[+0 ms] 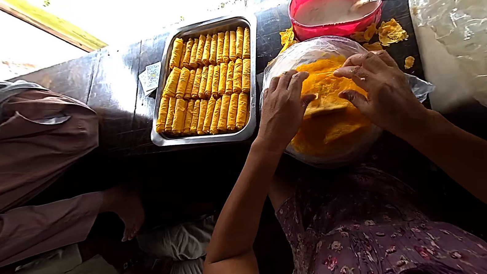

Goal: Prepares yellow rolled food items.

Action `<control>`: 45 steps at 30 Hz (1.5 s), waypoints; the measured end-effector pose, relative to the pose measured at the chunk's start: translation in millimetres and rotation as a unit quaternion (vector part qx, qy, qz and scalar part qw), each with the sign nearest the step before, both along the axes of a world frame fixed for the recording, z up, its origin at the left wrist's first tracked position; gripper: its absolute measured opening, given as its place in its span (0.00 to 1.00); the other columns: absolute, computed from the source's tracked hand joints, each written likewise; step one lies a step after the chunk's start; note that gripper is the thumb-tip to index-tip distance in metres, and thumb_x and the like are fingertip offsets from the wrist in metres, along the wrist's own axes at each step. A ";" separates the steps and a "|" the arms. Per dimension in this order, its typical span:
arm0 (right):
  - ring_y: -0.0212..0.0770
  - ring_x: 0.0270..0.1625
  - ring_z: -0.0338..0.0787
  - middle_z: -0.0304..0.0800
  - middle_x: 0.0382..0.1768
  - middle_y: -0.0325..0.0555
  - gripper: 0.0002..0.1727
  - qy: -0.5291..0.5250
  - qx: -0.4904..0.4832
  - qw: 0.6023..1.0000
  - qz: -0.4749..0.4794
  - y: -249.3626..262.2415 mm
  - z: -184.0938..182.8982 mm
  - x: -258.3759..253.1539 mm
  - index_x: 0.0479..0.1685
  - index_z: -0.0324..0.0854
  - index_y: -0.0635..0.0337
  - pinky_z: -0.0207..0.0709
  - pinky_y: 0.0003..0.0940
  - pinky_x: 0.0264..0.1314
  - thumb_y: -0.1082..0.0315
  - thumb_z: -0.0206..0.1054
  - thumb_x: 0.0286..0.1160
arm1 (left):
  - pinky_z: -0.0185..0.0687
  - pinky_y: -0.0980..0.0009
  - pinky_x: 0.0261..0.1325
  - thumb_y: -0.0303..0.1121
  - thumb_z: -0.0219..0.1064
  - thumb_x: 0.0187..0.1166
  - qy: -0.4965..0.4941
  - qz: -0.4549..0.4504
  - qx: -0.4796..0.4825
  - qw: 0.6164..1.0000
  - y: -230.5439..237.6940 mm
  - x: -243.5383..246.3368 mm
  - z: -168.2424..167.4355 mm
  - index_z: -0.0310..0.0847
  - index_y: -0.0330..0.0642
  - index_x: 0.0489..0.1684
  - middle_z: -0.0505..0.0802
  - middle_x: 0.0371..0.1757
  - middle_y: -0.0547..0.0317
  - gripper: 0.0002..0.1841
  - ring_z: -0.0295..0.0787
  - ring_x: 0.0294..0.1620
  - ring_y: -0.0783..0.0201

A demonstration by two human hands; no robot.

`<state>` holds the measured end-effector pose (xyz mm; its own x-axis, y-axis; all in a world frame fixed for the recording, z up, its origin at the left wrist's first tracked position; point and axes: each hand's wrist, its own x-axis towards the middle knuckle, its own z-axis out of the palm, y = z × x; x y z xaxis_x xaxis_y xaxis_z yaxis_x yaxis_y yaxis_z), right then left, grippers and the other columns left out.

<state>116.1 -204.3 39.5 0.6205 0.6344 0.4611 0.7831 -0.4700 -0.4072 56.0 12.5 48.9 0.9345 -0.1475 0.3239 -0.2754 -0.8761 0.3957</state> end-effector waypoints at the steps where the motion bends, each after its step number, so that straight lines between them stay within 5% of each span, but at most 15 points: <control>1: 0.67 0.67 0.84 0.88 0.60 0.64 0.14 -0.012 0.001 1.000 0.006 2.1 2.1 -3.7 0.59 0.88 0.66 0.75 0.59 0.70 0.71 0.64 0.81 | 0.80 0.46 0.64 0.31 0.68 0.81 -0.018 -0.001 0.002 1.000 -0.8 -1.9 1.9 0.89 0.33 0.56 0.91 0.58 0.39 0.13 0.87 0.63 0.40; 4: 0.62 0.61 0.90 0.92 0.52 0.60 0.12 -0.016 -0.014 0.999 0.050 8.9 -1.9 -12.5 0.53 0.91 0.66 0.80 0.52 0.67 0.74 0.63 0.80 | 0.84 0.55 0.57 0.28 0.69 0.80 -0.003 -0.026 0.013 1.000 -5.5 -11.1 5.4 0.94 0.36 0.44 0.94 0.45 0.46 0.08 0.90 0.51 0.46; 15: 0.59 0.53 0.89 0.92 0.44 0.56 0.12 -0.061 -0.036 0.992 0.102 11.1 -17.5 -18.8 0.43 0.92 0.64 0.79 0.52 0.54 0.79 0.61 0.73 | 0.85 0.57 0.46 0.24 0.74 0.72 0.014 0.002 0.027 1.000 -29.1 -37.5 -4.6 0.91 0.34 0.36 0.92 0.38 0.46 0.03 0.90 0.42 0.48; 21: 0.60 0.65 0.86 0.92 0.56 0.54 0.18 -0.071 -0.028 0.994 0.084 -24.8 -15.8 -6.7 0.56 0.90 0.58 0.72 0.58 0.66 0.56 0.64 0.82 | 0.86 0.57 0.50 0.27 0.75 0.73 0.005 -0.013 0.011 1.000 -26.7 -40.8 -4.7 0.92 0.34 0.41 0.92 0.41 0.45 0.06 0.90 0.45 0.47; 29: 0.62 0.64 0.87 0.92 0.57 0.59 0.17 -0.083 0.016 0.996 0.029 -55.8 -27.1 -4.0 0.58 0.89 0.64 0.75 0.55 0.63 0.64 0.60 0.84 | 0.85 0.58 0.57 0.27 0.71 0.77 -0.012 -0.080 -0.041 0.996 -48.2 -12.9 -11.1 0.93 0.33 0.51 0.94 0.46 0.44 0.10 0.91 0.50 0.47; 39: 0.58 0.54 0.89 0.93 0.44 0.57 0.11 -0.127 0.041 0.990 0.048 -63.6 -45.7 -10.2 0.44 0.94 0.61 0.78 0.49 0.60 0.70 0.63 0.81 | 0.86 0.61 0.51 0.22 0.69 0.75 -0.071 -0.099 -0.007 0.992 -61.8 -22.6 -26.6 0.94 0.37 0.39 0.94 0.40 0.49 0.06 0.90 0.46 0.51; 45: 0.55 0.48 0.89 0.92 0.41 0.56 0.12 -0.084 0.058 0.995 -0.016 -65.5 -46.9 -25.2 0.47 0.94 0.60 0.80 0.44 0.52 0.71 0.64 0.79 | 0.85 0.61 0.54 0.22 0.67 0.77 -0.081 -0.101 0.015 0.992 -61.4 -28.1 -28.6 0.95 0.43 0.50 0.94 0.44 0.50 0.12 0.90 0.49 0.51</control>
<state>91.0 -269.8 -7.4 0.5474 0.5528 0.6283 0.8302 -0.4531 -0.3247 27.9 -49.0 20.3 0.8214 -0.3373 0.4599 -0.5035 -0.8076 0.3070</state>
